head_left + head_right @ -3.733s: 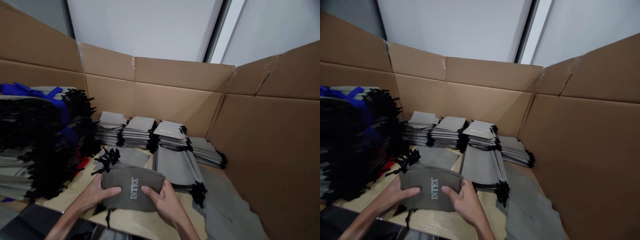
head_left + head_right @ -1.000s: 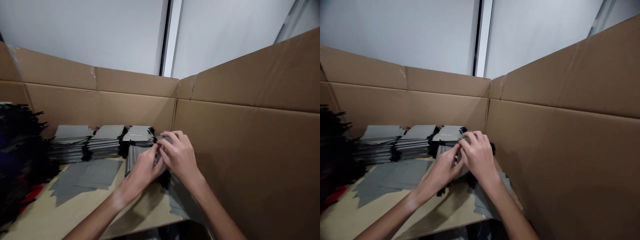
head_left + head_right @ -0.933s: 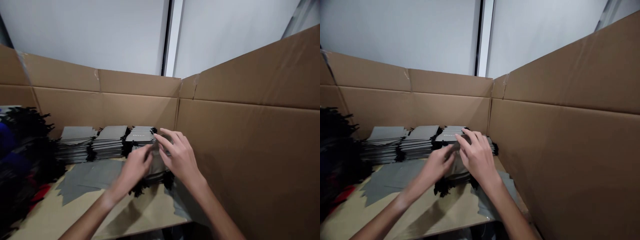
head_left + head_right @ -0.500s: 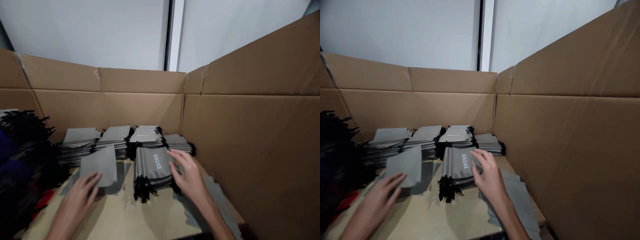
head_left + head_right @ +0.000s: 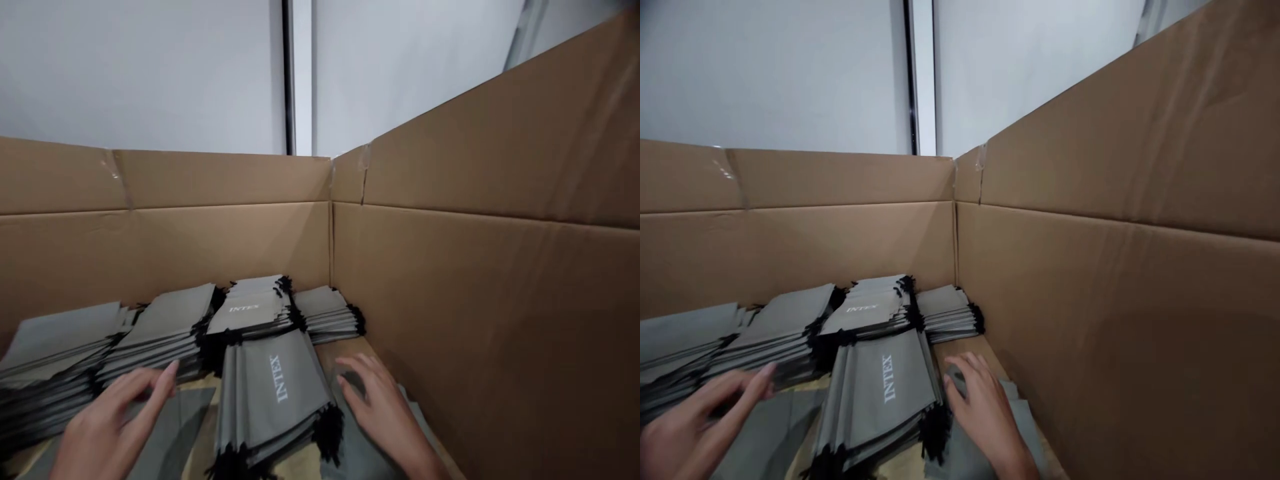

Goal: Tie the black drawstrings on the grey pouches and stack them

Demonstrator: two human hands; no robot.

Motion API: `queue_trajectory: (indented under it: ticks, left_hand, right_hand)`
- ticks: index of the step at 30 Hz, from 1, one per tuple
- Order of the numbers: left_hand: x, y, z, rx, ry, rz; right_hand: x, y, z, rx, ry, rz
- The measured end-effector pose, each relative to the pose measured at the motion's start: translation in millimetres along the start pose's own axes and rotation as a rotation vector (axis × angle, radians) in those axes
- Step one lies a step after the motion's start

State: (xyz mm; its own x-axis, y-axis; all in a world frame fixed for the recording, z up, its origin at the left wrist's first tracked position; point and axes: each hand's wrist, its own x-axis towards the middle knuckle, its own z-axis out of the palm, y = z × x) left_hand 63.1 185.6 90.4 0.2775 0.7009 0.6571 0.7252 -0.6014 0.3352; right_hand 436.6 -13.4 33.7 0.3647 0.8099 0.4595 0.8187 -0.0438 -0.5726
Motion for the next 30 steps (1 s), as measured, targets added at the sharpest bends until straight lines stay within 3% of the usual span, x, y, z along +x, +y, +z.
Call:
queue_trajectory:
  ticks: [2,4,6,9,13,17,23,30]
  left_hand:
    - [44,64,6.4,-0.103,-0.084,0.080]
    - [85,124,25.3,-0.216,-0.184,0.238]
    - [121,169,59.1,-0.262,-0.340,0.369]
    - [159,209,128.4,-0.235,-0.508,0.469]
    - [183,230,216.3,-0.167,-0.745,0.541]
    - [191,237,269.0,-0.093,-0.921,0.564]
    - [194,238,297.2,-0.084,-1.054,0.614]
    - [179,229,310.3,-0.057,-0.966,0.669]
  right_hand:
    - [3,11,5,-0.063,-0.034,0.042]
    - [7,22,13,-0.111,-0.074,0.066]
    - [14,31,20,-0.155,-0.089,0.095]
    - [35,43,26,-0.195,-0.060,0.137]
    - [72,54,27,-0.222,-0.028,0.179]
    - [99,66,35,-0.266,-0.012,0.233]
    - [104,87,52,-0.281,-0.102,0.274]
    - [100,106,65,-0.273,-0.166,0.301]
